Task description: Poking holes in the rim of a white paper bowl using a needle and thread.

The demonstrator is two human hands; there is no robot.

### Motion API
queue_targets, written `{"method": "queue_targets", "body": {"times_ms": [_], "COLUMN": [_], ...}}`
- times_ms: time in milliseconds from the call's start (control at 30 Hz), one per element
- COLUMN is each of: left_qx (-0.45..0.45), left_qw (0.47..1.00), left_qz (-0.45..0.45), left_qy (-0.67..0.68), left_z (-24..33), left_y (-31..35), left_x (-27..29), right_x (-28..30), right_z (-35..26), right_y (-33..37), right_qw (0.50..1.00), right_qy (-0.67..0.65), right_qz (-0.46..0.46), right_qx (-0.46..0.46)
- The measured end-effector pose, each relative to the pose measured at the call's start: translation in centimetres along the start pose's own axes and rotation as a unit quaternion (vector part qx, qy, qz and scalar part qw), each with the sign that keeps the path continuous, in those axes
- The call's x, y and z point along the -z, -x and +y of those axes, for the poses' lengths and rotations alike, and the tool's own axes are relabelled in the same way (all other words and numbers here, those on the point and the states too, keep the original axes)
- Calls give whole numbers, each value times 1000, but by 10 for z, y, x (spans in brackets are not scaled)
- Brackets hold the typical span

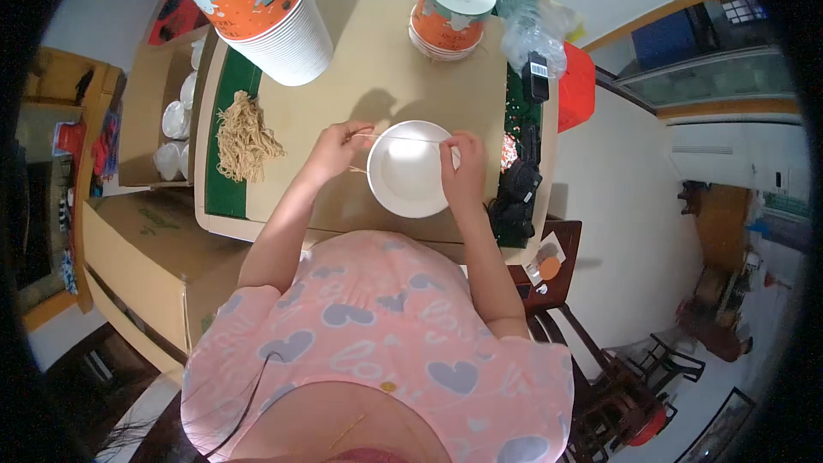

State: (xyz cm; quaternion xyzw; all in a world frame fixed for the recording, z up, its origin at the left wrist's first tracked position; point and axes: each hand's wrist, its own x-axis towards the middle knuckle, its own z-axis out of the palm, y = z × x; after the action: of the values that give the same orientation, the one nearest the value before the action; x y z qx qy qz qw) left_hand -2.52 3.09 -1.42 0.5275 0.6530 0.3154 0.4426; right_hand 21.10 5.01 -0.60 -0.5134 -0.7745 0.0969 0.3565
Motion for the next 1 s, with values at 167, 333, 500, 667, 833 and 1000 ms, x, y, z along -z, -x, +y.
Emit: {"method": "queue_targets", "body": {"times_ms": [167,333,500,667,833,1000], "left_qx": [41,266,299,-92,-305,-420], "left_qw": [996,949,922,992,938,896], "left_qz": [-68,-145,-226,81,141,133], "left_qy": [28,88,94,-1,-83,-50], "left_z": [-41,-39,-66,33,129,140], "left_y": [-20,-3,11,-30,-101,-169], "left_x": [-14,-12,-16,15,35,31], "right_x": [-29,-45,-34,16,45,10], "right_z": [30,84,71,48,38,89], "right_y": [4,34,26,-70,-188,-268], "right_qw": [889,828,742,926,966,963], "right_qy": [-281,-217,-185,-284,-147,-224], "right_qz": [-123,-321,-509,-179,-89,49], "right_qx": [-340,-406,-395,-175,-194,-140]}}
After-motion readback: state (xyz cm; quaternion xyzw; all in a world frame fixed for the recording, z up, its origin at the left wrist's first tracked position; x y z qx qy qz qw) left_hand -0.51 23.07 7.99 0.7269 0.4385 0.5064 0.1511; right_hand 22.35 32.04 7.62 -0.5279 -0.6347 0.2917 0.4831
